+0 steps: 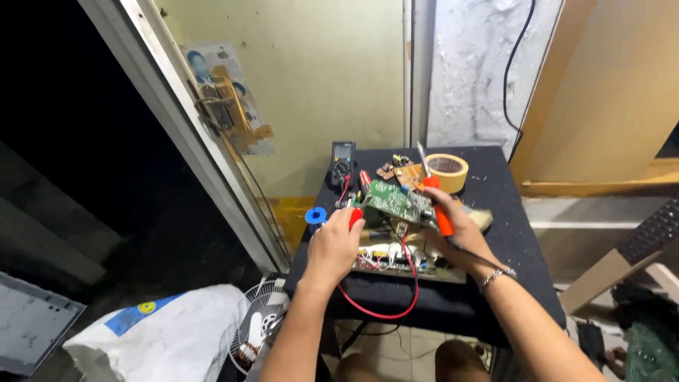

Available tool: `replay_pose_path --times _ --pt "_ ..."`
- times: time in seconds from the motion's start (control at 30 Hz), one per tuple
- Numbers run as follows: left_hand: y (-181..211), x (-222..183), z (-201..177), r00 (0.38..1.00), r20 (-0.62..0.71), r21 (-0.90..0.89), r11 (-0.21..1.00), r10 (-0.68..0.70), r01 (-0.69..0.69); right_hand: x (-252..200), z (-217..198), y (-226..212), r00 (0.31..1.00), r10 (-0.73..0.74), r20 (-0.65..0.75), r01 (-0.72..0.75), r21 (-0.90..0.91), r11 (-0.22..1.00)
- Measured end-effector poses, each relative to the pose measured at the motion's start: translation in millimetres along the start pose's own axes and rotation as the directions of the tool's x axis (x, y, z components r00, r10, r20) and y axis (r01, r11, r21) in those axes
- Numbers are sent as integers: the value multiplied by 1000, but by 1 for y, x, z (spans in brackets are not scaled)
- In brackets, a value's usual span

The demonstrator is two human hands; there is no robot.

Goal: Soldering electronic components onto a circuit board and testing connections with a multimeter.

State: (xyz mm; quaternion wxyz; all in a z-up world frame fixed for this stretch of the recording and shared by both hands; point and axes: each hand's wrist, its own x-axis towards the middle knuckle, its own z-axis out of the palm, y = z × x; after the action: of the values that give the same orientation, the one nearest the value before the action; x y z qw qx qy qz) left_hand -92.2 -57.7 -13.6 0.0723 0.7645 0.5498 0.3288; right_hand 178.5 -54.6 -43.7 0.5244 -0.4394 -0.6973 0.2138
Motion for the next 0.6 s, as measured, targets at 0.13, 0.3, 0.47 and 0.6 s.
replay_pose_path --times 0.13,0.3,0.47,0.6 --pt "12 -6 2 999 45 -3 1000 28 -28 4 -3 2 999 30 30 -28 -48 998" --pt "10 -11 20 997 65 38 999 29 -32 0 -2 -12 995 98 23 -97 -46 994" --pt "10 -16 26 996 93 57 998 -7 2 -2 -8 -9 997 76 29 -74 -59 996" --pt "8 -18 31 994 108 85 996 -2 -8 -2 -9 -12 999 32 21 -31 -28 999"
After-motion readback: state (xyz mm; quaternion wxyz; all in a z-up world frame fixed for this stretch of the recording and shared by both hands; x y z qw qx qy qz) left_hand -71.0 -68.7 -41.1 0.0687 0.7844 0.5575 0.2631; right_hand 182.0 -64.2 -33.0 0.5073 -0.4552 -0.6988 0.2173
